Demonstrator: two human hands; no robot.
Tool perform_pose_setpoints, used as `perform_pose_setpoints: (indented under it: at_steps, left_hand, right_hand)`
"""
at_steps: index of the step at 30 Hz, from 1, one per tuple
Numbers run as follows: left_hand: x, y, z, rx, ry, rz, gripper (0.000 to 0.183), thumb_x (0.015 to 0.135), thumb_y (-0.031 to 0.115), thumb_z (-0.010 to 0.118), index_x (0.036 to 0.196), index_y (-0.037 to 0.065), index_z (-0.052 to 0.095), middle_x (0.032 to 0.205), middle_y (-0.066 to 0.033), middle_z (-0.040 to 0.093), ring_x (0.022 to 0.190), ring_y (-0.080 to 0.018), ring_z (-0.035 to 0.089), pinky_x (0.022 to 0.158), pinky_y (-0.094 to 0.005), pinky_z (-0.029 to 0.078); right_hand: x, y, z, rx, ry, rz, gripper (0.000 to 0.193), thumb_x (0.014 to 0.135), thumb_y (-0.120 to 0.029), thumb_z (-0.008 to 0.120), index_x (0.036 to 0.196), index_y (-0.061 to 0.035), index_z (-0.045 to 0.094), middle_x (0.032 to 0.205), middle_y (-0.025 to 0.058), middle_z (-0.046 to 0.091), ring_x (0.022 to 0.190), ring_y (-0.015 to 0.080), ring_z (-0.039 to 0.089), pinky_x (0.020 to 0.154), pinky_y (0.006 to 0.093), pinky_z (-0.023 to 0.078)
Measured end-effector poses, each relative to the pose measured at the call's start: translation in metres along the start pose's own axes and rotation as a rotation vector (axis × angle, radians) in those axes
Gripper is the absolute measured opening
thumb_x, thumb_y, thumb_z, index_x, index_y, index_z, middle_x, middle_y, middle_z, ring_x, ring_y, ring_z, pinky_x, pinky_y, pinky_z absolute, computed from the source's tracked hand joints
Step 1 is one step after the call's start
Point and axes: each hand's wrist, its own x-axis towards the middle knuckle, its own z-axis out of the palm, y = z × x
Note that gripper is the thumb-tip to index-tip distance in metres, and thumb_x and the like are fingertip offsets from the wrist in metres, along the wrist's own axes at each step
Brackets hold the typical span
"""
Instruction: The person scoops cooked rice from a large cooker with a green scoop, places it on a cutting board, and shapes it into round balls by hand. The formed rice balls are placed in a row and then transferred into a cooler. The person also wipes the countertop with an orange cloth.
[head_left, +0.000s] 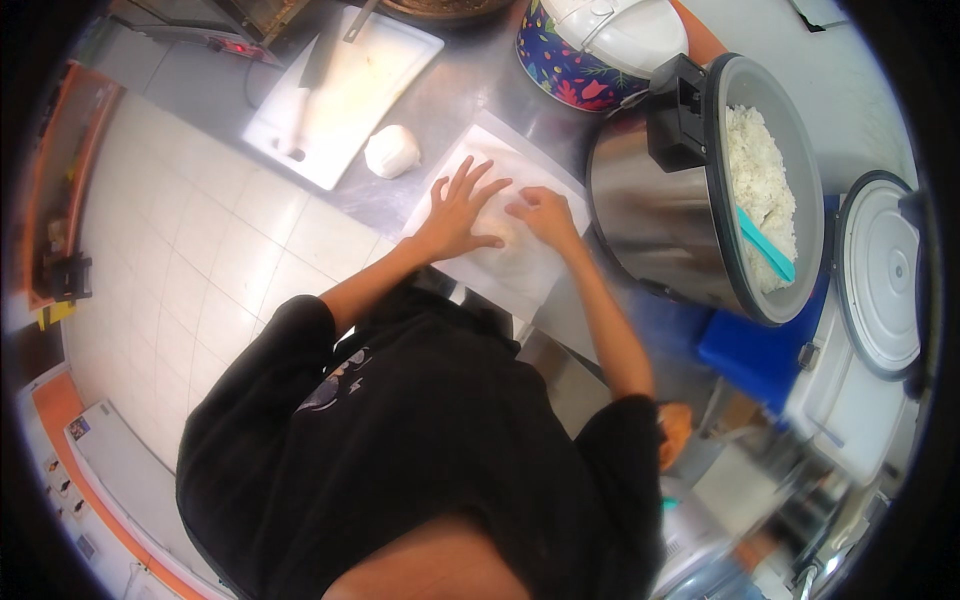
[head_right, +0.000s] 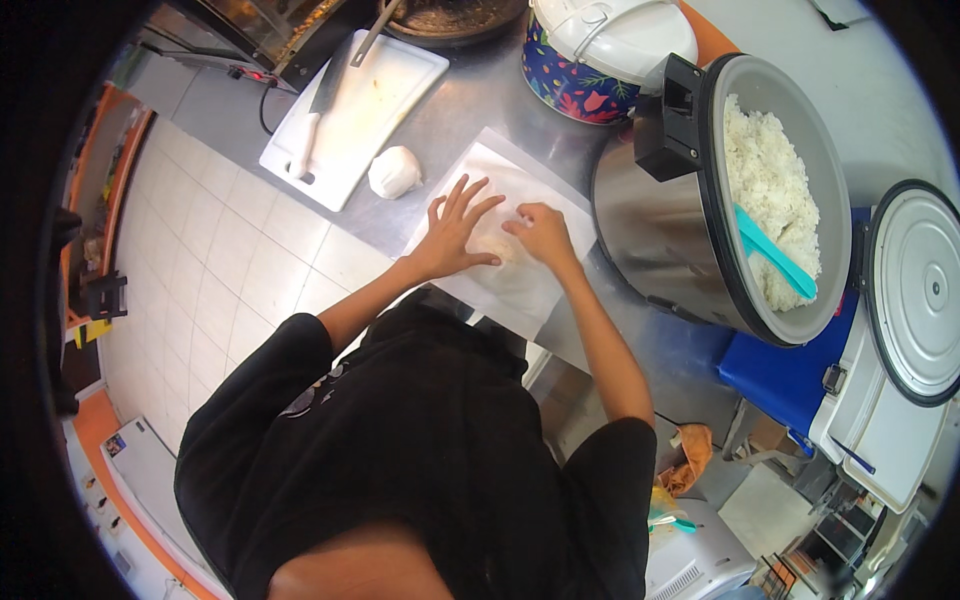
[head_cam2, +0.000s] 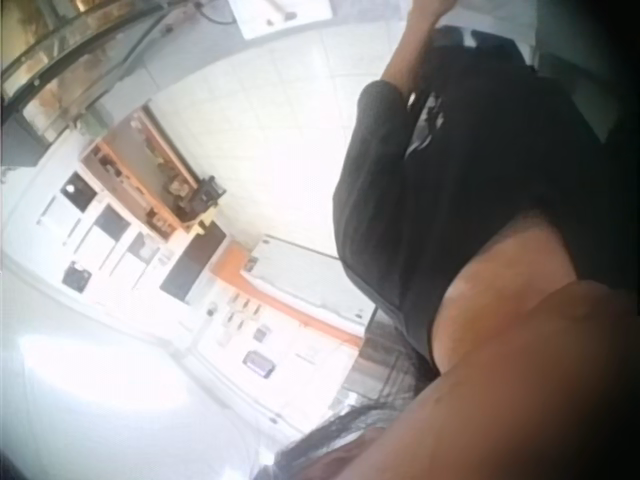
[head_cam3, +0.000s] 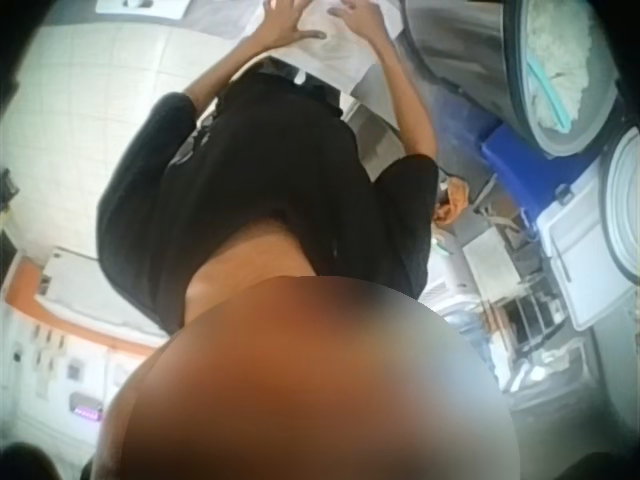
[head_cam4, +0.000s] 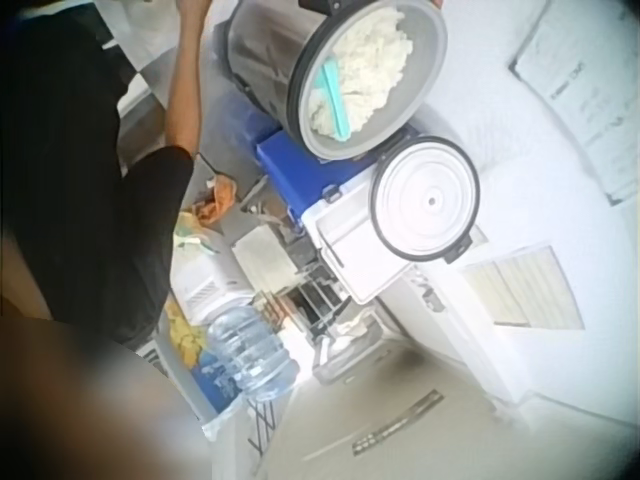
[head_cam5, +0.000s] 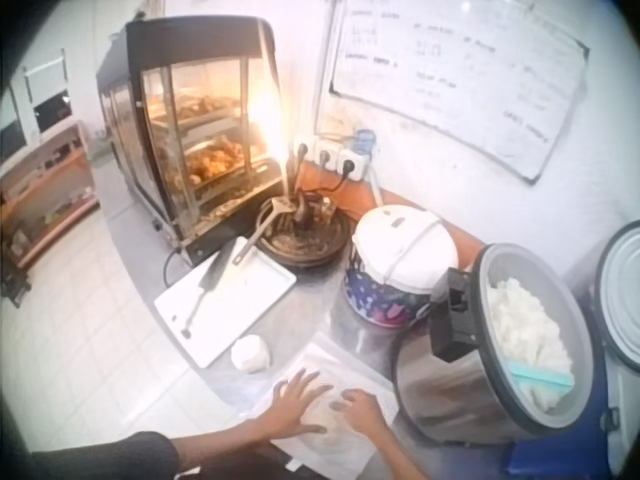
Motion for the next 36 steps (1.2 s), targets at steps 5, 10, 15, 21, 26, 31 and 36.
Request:
perform_pose_setpoints:
  at_steps: [5,10,15,21,26,31,36]
  left_hand:
    - [0.000,0.002,0.003,0.306,0.028,0.295,0.058,0.071,0.039,0.076,0.123,0.023,0.055,0.136,-0.0024,0.045,0.141,-0.0235,0.024,0.102,-0.0605,0.019]
    - [-0.008,-0.037,0.003,0.279,-0.006,0.483,0.029,0.076,0.040,0.071,0.097,0.021,0.063,0.095,0.0040,0.059,0.123,-0.0132,0.047,0.098,-0.0571,0.021]
    - [-0.008,-0.091,-0.061,0.535,-0.281,0.419,0.028,0.081,0.029,0.069,0.107,0.021,0.062,0.103,0.0012,0.061,0.123,-0.0167,0.047,0.093,-0.0587,0.025]
    - [-0.038,-0.056,-0.045,0.208,-0.261,0.515,0.047,0.086,0.027,0.065,0.130,0.021,0.050,0.123,-0.0044,0.058,0.129,-0.0181,0.044,0.097,-0.0529,0.031]
    - [-0.039,-0.070,0.000,0.143,-0.221,0.521,0.045,0.085,0.016,0.064,0.128,0.010,0.050,0.116,-0.0082,0.062,0.115,-0.0208,0.055,0.093,-0.0398,0.040]
    - [-0.012,-0.069,0.003,-0.006,-0.372,0.342,0.043,0.080,0.006,0.065,0.119,0.005,0.049,0.105,-0.0143,0.064,0.103,-0.0261,0.060,0.085,-0.0402,0.045]
    - [0.027,-0.034,0.001,0.170,-0.507,-0.008,0.057,0.068,0.013,0.078,0.117,0.007,0.049,0.100,-0.0121,0.062,0.101,-0.0323,0.058,0.081,-0.0426,0.047]
  right_hand:
    - [-0.073,-0.025,0.031,-0.099,0.011,-0.048,0.025,0.088,-0.015,0.058,0.104,0.0033,0.065,0.106,0.0221,0.065,0.105,0.0361,0.060,0.092,0.0442,0.044]
    - [-0.124,-0.015,0.065,-0.073,0.188,-0.177,0.046,0.091,-0.009,0.054,0.136,-0.0003,0.046,0.135,0.0193,0.051,0.133,0.0335,0.040,0.109,0.0486,0.029]
    - [-0.143,0.008,0.079,-0.033,0.368,-0.200,0.046,0.086,-0.006,0.062,0.131,-0.0002,0.051,0.127,0.0164,0.057,0.126,0.0340,0.047,0.107,0.0460,0.032]
    - [-0.154,0.024,0.080,-0.120,0.407,-0.175,0.040,0.084,-0.003,0.064,0.123,-0.0017,0.059,0.100,0.0115,0.066,0.096,0.0285,0.059,0.088,0.0431,0.043]
    - [-0.141,0.024,0.062,0.022,0.384,-0.157,0.024,0.083,-0.002,0.063,0.108,-0.0033,0.063,0.087,0.0135,0.066,0.085,0.0327,0.062,0.076,0.0408,0.048]
    - [-0.102,0.018,0.032,0.214,0.073,0.408,0.023,0.076,-0.011,0.074,0.092,-0.0024,0.059,0.083,0.0191,0.064,0.080,0.0380,0.063,0.071,0.0428,0.049]
    - [-0.055,0.025,0.018,-0.242,-0.065,0.213,0.044,0.058,-0.018,0.086,0.086,-0.0019,0.057,0.080,0.0167,0.063,0.076,0.0371,0.063,0.069,0.0413,0.050]
